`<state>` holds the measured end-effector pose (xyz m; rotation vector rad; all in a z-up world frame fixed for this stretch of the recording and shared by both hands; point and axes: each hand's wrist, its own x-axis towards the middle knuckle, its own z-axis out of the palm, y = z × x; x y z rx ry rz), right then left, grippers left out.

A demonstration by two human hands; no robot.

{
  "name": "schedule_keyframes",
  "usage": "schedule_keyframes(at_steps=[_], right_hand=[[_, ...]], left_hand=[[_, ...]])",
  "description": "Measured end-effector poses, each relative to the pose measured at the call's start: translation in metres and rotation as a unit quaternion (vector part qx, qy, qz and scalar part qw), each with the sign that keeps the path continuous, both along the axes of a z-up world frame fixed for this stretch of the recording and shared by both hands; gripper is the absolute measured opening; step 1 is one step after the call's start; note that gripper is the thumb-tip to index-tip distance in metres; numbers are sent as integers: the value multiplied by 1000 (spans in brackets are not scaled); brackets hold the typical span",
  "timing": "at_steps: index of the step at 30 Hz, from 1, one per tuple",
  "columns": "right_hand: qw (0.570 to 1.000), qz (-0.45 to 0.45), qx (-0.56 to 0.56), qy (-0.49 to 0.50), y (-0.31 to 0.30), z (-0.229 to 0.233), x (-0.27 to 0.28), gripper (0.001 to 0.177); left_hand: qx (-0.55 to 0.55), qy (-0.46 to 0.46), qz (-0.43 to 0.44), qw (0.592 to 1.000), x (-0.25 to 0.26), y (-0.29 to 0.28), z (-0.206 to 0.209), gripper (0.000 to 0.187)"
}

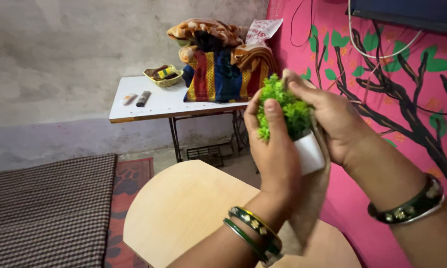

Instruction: The person wipes a pink plastic lid, a silver canister, a decorative blue lid, an artificial plant, and a yellow jar with a cloth by hand before placing the items onto a shelf.

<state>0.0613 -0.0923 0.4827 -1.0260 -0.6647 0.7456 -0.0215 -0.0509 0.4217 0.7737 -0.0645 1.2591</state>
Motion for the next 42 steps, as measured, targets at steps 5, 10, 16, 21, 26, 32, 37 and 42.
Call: schedule_keyframes(at_steps=[5,10,16,21,26,32,37,42], right_hand=[[982,-139,47,-116,1,-34,-32,38],[829,-298,71,-467,-19,-59,-61,40],[686,-426,72,-586,-36,-55,-34,41],[762,-369,79,-526,-43,-62,-37,24],[838,-374,66,-392,-38,-35,-66,47],[723,-291,78,-622,-22,-31,-64,60],[894,-221,-35,-388,-29,-27,-15,48],[953,-270,122,54,-26,-33,-34,31]], left_hand=[[-46,-22,-46,998,-3,13,1,49],[-57,66,-6,996,-2,22,8,67],[-53,199,-134,969,1,-14,12,75],[13,23,-211,977,-6,-6,-4,63],[-86,10,-201,976,-20,21,8,60],[-192,53,-209,957,-26,13,18,59],[-68,42,-236,969,-39,-3,2,60],[-49,-39,-192,979,-27,20,-2,52]])
